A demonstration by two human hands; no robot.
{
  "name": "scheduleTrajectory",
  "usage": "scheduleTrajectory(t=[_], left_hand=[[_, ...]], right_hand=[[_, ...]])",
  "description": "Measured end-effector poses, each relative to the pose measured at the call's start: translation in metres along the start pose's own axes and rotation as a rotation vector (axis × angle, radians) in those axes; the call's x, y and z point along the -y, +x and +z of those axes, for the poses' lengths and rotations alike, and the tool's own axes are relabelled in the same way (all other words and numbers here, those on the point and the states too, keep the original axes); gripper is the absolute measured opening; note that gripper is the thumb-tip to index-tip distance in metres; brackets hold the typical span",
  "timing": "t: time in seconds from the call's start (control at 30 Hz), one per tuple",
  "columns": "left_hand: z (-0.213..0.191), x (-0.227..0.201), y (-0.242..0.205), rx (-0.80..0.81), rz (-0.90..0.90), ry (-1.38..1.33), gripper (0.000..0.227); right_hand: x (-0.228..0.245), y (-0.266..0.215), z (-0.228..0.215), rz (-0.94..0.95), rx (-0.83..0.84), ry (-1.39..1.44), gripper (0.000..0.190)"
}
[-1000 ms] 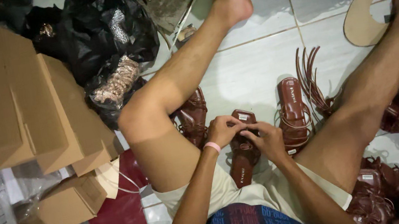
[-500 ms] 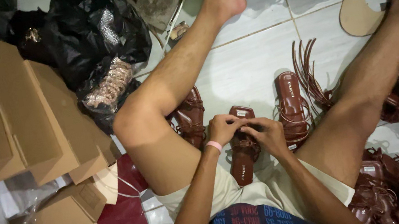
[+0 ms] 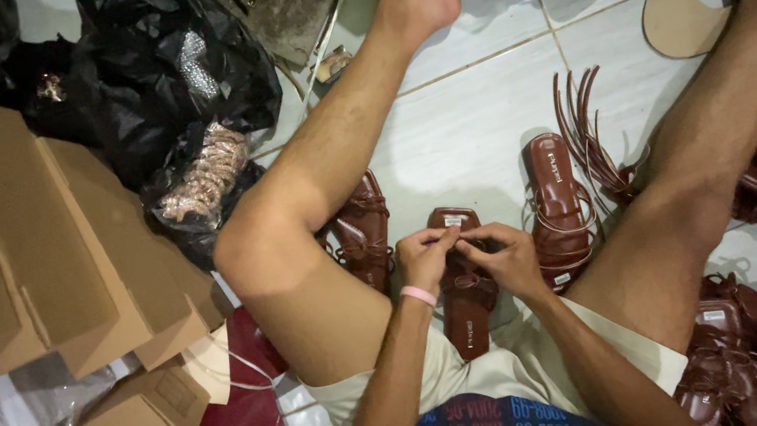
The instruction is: The person sits on the floor and assembles brown sandals by threading thin leather straps through the sole and upper parts. They pull the straps tight and arrange them to form a decorative pattern on the sandal surface.
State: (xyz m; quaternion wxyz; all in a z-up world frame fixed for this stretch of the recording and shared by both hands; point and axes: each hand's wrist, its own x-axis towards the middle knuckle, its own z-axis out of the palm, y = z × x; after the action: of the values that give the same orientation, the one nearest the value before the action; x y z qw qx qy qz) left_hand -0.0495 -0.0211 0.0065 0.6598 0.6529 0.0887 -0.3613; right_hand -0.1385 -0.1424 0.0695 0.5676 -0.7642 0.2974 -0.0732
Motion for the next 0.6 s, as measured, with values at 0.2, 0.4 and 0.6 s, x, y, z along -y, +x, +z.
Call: scheduleTrajectory(t=[0.2,0.4,0.6], left_hand=[[-0.001,-0.003,-0.008,-0.059,0.008,0.064,0.018],[-0.012,-0.036,-0.011,0.128,0.152,0.300,0.020],[-0.020,-0.086,-0.049,0.134,0.495,0.641,0.057]], right_hand=[[0.004,-0.005,0.000,0.048,0.014,0.006,0.023],[0.016,-0.007,-0.009,-0.036,0.044,-0.157,0.027],[0.022,-0.018,-0.031,-0.320,-0.001,-0.293,0.040]])
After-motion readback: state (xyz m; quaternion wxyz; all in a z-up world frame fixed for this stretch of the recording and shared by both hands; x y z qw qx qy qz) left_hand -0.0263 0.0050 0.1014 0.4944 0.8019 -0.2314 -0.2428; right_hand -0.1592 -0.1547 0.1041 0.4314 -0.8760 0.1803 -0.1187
